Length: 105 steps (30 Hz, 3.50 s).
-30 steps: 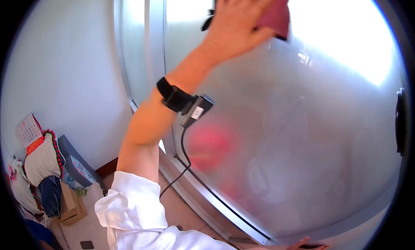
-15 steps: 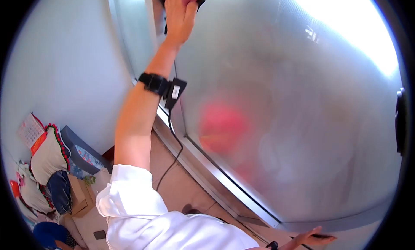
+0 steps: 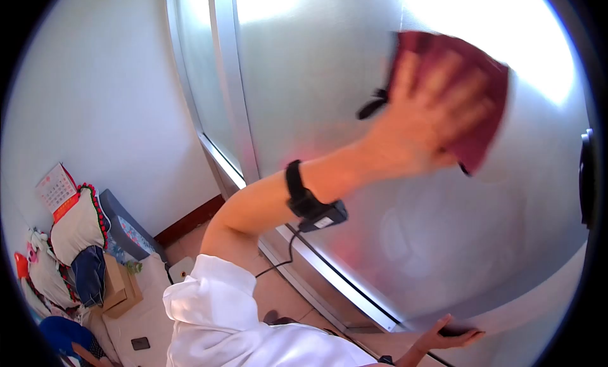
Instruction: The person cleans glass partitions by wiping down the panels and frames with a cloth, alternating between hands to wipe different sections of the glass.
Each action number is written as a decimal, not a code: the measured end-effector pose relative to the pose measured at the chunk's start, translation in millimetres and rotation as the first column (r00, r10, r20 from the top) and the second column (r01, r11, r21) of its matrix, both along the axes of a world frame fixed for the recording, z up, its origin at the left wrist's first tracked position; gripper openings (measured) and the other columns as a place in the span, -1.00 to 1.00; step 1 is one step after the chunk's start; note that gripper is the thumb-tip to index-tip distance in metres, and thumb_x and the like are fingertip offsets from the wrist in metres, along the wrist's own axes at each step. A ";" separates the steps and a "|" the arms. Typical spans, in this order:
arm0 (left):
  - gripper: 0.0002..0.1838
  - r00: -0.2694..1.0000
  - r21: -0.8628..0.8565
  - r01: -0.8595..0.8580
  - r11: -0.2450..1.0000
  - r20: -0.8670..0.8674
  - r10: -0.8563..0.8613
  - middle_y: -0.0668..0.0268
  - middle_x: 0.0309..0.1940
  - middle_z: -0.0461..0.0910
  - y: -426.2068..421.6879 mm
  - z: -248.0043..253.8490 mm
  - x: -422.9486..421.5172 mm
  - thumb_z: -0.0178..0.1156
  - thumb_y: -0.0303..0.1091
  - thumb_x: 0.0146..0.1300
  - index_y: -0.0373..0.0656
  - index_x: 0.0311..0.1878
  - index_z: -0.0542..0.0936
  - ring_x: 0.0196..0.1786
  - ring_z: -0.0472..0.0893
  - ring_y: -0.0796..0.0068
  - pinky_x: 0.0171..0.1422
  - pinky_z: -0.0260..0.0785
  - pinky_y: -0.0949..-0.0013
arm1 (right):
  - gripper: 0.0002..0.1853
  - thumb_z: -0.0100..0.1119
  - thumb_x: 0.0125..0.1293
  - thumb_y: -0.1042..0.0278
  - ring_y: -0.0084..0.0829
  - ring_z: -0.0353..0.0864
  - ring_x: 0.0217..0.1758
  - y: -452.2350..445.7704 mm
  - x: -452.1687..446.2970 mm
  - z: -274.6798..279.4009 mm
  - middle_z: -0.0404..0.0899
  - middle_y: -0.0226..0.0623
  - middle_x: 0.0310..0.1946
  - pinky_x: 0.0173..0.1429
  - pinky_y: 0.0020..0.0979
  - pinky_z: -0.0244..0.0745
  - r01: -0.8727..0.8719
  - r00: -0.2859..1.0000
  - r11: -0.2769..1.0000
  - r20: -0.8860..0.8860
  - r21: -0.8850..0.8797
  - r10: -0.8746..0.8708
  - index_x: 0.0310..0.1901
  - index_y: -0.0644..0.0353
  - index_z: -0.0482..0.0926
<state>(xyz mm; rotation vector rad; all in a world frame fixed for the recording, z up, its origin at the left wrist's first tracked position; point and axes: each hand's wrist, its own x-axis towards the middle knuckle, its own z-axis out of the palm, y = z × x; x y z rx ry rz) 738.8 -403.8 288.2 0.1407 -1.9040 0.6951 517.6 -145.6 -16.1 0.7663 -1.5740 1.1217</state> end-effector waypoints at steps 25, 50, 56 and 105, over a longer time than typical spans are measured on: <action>-0.25 0.982 -0.026 -0.187 0.982 0.032 0.187 0.15 0.44 0.09 -138.6 -16.7 157.7 0.22 -0.06 0.00 -0.02 0.32 0.32 0.49 -0.02 -0.05 0.43 -0.22 -0.30 | -0.27 0.00 0.41 0.11 0.04 -0.04 0.49 -10.8 18.4 16.2 -0.17 0.15 0.44 0.43 -0.04 0.04 0.043 0.999 0.999 0.019 0.030 -0.044 0.42 0.37 -0.05; -0.27 0.964 0.086 0.004 0.996 -0.265 0.019 0.00 0.47 -0.05 -82.5 -84.0 69.7 -0.05 0.04 0.33 -0.11 0.46 0.08 0.48 -0.09 -0.26 0.41 -0.32 -0.32 | -0.14 0.19 0.27 0.05 0.13 -0.17 0.50 -13.7 23.6 25.7 -0.27 0.15 0.46 0.42 0.07 -0.09 -0.049 0.988 0.998 0.144 -0.041 0.055 0.44 0.16 -0.07; -0.33 0.998 0.001 0.047 0.999 0.046 -0.047 0.39 0.41 0.19 45.6 -88.6 -63.3 0.12 0.06 0.01 0.19 0.28 0.42 0.45 0.10 0.17 0.33 -0.20 -0.45 | -0.18 0.22 0.27 0.14 0.05 -0.12 0.51 -8.3 17.9 18.0 -0.20 0.10 0.46 0.45 -0.01 -0.09 -0.173 0.984 0.985 0.044 -0.023 0.173 0.42 0.20 -0.02; -0.21 0.921 0.462 -0.011 0.887 -0.342 0.189 -0.14 0.43 -0.05 -51.0 -206.0 53.8 0.16 -0.12 0.14 -0.24 0.40 0.13 0.48 -0.17 -0.33 0.36 -0.34 -0.50 | -0.22 0.15 0.33 0.17 0.03 0.00 0.45 -11.3 12.8 13.2 -0.19 0.08 0.44 0.38 -0.03 0.13 -0.083 0.996 0.996 0.045 0.013 0.082 0.42 0.28 -0.04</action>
